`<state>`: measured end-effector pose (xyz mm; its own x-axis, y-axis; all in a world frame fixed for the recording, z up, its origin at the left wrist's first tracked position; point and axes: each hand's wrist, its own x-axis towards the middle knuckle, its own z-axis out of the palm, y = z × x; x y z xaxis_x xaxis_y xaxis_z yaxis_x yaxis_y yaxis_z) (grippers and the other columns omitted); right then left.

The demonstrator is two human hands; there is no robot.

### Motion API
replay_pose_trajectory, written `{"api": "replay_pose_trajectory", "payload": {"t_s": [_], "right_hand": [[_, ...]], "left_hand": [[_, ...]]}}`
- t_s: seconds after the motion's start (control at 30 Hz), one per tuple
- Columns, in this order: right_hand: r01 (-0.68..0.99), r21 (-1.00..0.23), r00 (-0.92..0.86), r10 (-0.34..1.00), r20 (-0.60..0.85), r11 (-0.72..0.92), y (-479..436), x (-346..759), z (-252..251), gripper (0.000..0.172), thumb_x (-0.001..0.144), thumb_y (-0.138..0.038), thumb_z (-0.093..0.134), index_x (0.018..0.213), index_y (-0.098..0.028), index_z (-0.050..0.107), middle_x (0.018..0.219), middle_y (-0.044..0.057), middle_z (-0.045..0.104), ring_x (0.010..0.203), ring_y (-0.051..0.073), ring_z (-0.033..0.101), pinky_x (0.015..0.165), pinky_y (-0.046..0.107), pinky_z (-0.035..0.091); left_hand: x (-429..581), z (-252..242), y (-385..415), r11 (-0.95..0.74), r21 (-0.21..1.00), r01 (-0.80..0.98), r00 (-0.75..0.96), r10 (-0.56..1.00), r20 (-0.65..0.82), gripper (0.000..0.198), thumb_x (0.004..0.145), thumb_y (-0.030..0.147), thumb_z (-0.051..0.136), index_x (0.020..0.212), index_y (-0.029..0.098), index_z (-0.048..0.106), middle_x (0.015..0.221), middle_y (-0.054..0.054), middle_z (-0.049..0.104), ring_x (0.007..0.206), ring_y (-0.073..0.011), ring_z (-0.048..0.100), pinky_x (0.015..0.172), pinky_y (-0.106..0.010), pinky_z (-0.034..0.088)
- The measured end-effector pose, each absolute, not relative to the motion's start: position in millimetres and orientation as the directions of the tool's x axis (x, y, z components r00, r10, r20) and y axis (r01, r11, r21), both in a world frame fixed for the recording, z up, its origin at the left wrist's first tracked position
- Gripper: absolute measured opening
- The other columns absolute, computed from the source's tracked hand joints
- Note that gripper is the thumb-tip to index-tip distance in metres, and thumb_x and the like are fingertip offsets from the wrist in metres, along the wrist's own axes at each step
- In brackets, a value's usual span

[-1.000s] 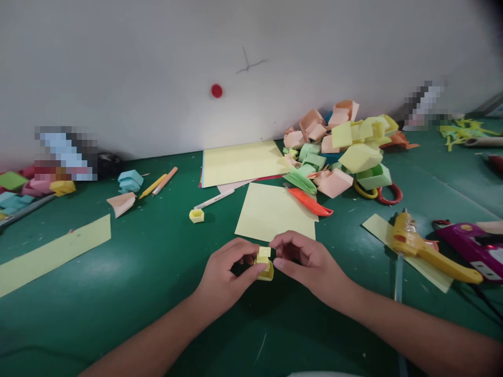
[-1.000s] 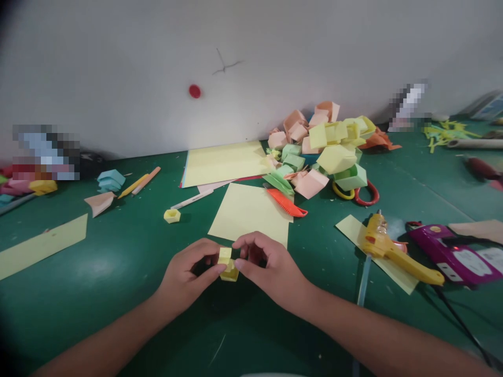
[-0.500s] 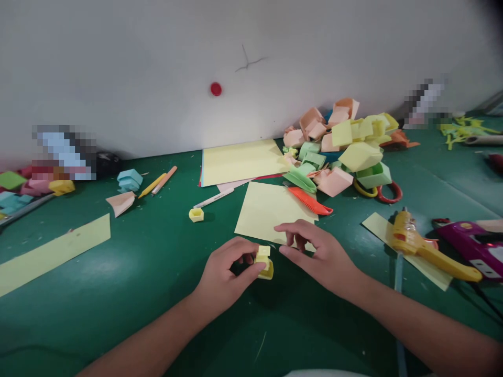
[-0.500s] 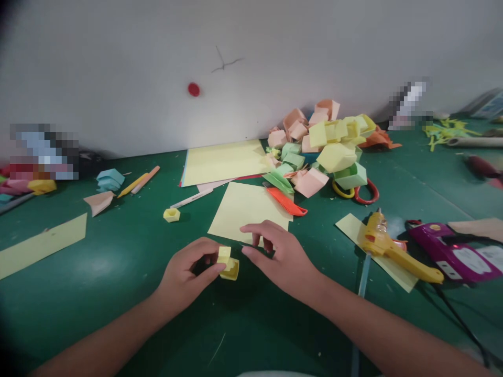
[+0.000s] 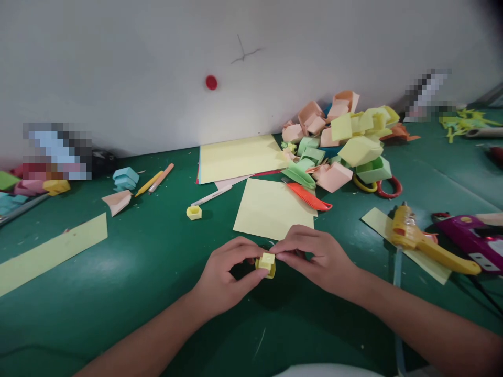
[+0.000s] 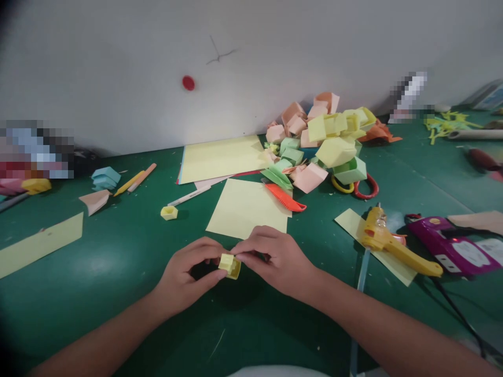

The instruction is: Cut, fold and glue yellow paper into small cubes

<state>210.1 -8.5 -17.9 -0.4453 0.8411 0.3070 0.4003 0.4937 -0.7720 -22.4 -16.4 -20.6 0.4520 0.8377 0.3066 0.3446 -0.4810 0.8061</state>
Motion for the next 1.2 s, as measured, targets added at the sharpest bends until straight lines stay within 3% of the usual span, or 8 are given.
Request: {"api": "replay_pose_trajectory", "payload": {"t_s": [0.37,0.57,0.7,0.87,1.0,1.2], "right_hand": [[0.423,-0.813,-0.357,0.899,0.255,0.399,-8.6,214.9,-9.2,0.017,0.095,-0.033,0.061,0.091,-0.024,0.074,0.081,0.002,0.07,0.067,0.013,0.062,0.062,0.027,0.049],[0.477,-0.756,-0.497,0.847,0.189,0.449,-6.8,215.8,-18.0,0.027,0.091,-0.032,0.065,0.117,-0.026,0.069,0.095,0.005,0.068,0.079,0.017,0.063,0.065,0.029,0.051],[0.528,-0.705,-0.499,0.845,0.194,0.474,-5.7,213.3,-22.9,0.015,0.095,-0.031,0.06,0.1,-0.025,0.073,0.091,0.005,0.07,0.082,0.018,0.064,0.068,0.03,0.05],[0.55,-0.732,-0.355,0.906,0.232,0.403,-1.9,221.1,-12.5,0.018,0.096,-0.033,0.059,0.091,-0.025,0.073,0.083,0.002,0.072,0.067,0.014,0.06,0.06,0.028,0.046],[0.571,-0.768,-0.156,0.957,0.244,0.289,2.4,236.0,2.1,0.018,0.094,-0.037,0.062,0.089,-0.024,0.074,0.086,0.003,0.074,0.069,0.016,0.061,0.059,0.028,0.046],[0.412,-0.877,0.175,0.923,0.342,0.247,14.5,267.1,10.4,0.016,0.088,-0.033,0.07,0.083,-0.019,0.076,0.063,0.001,0.06,0.057,0.012,0.05,0.052,0.029,0.039]], "left_hand": [[-22.4,-21.0,-16.0,-0.47,0.814,0.342,0.456,0.84,0.294,0.015,0.087,0.022,0.069,0.101,0.019,0.074,0.093,-0.008,0.071,0.076,-0.0142,0.066,0.067,-0.024,0.055],[-23.4,-21.9,-16.4,-0.459,0.815,0.353,0.459,0.845,0.276,0.016,0.087,0.024,0.07,0.102,0.019,0.074,0.095,-0.007,0.071,0.077,-0.0149,0.066,0.068,-0.025,0.055],[-23.6,-21.7,-16.4,-0.464,0.81,0.359,0.462,0.842,0.278,0.016,0.086,0.021,0.07,0.101,0.019,0.074,0.093,-0.006,0.07,0.077,-0.0134,0.066,0.068,-0.023,0.054],[-24.2,-23.7,-16.4,-0.466,0.812,0.352,0.461,0.841,0.284,0.015,0.087,0.022,0.071,0.101,0.019,0.073,0.095,-0.006,0.071,0.078,-0.014,0.066,0.069,-0.024,0.055],[-24.1,-23.8,-16.2,-0.457,0.818,0.349,0.456,0.846,0.278,0.016,0.087,0.022,0.07,0.102,0.019,0.074,0.095,-0.007,0.071,0.076,-0.0138,0.065,0.068,-0.025,0.055],[-24.1,-23.6,-15.3,-0.47,0.811,0.348,0.457,0.84,0.291,0.016,0.086,0.021,0.07,0.102,0.019,0.073,0.095,-0.006,0.071,0.076,-0.013,0.065,0.067,-0.023,0.055]]}}
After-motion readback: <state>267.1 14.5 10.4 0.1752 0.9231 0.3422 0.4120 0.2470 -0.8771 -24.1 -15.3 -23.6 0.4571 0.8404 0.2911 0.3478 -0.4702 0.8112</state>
